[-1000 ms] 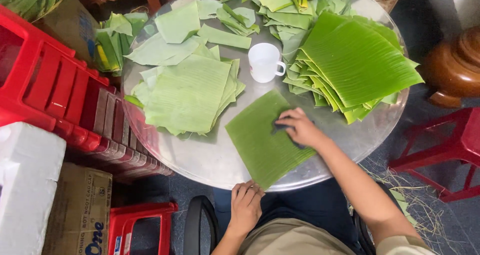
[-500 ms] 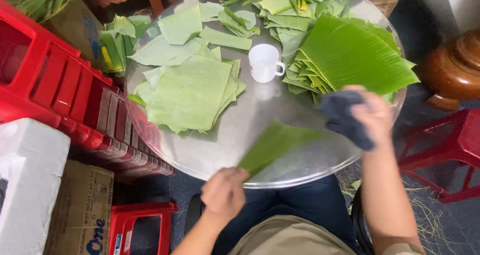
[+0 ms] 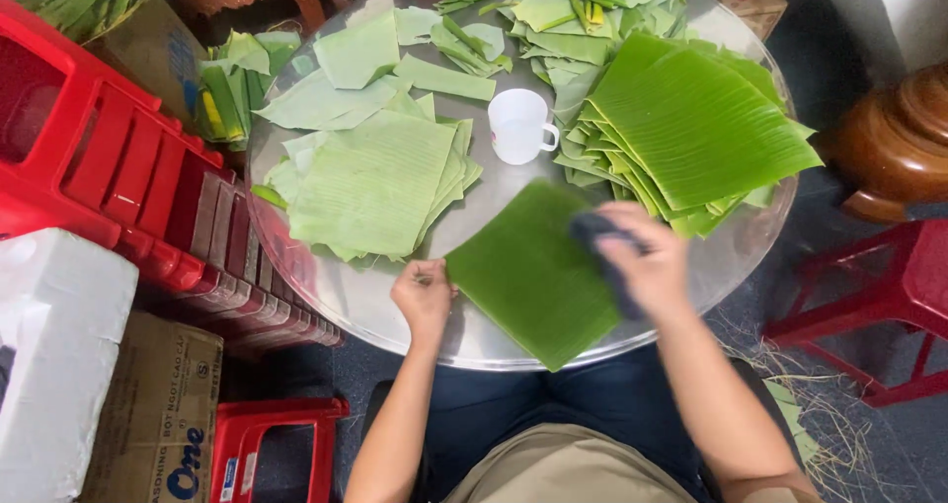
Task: Cleaning banana leaves by wiping them with a cloth on a metal table
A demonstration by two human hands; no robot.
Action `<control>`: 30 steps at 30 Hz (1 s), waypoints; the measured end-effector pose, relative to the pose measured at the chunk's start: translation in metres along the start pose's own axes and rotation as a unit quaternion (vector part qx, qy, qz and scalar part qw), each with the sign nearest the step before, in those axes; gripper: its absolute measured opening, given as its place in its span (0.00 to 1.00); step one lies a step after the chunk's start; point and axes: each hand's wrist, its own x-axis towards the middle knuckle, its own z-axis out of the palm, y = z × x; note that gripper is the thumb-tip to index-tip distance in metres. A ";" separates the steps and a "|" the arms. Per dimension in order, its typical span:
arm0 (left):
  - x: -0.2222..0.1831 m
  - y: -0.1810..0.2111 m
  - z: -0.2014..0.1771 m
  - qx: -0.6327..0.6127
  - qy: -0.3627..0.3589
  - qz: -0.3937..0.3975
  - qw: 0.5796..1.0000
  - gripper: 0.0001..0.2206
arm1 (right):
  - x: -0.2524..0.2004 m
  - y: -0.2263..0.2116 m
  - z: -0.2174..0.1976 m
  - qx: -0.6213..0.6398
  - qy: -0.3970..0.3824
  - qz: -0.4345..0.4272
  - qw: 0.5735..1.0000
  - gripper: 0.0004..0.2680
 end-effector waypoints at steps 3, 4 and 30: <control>0.005 -0.015 0.000 0.011 0.001 -0.009 1.000 0.03 | -0.015 0.026 0.074 -0.054 -0.058 -0.012 0.997 0.10; 0.006 -0.017 -0.002 0.013 0.000 -0.009 1.000 0.03 | -0.022 0.041 0.094 -0.053 -0.057 -0.010 0.997 0.10; 0.023 -0.042 -0.042 0.485 -0.152 0.307 0.805 0.05 | 0.035 0.279 0.063 -0.568 -0.167 0.087 0.801 0.16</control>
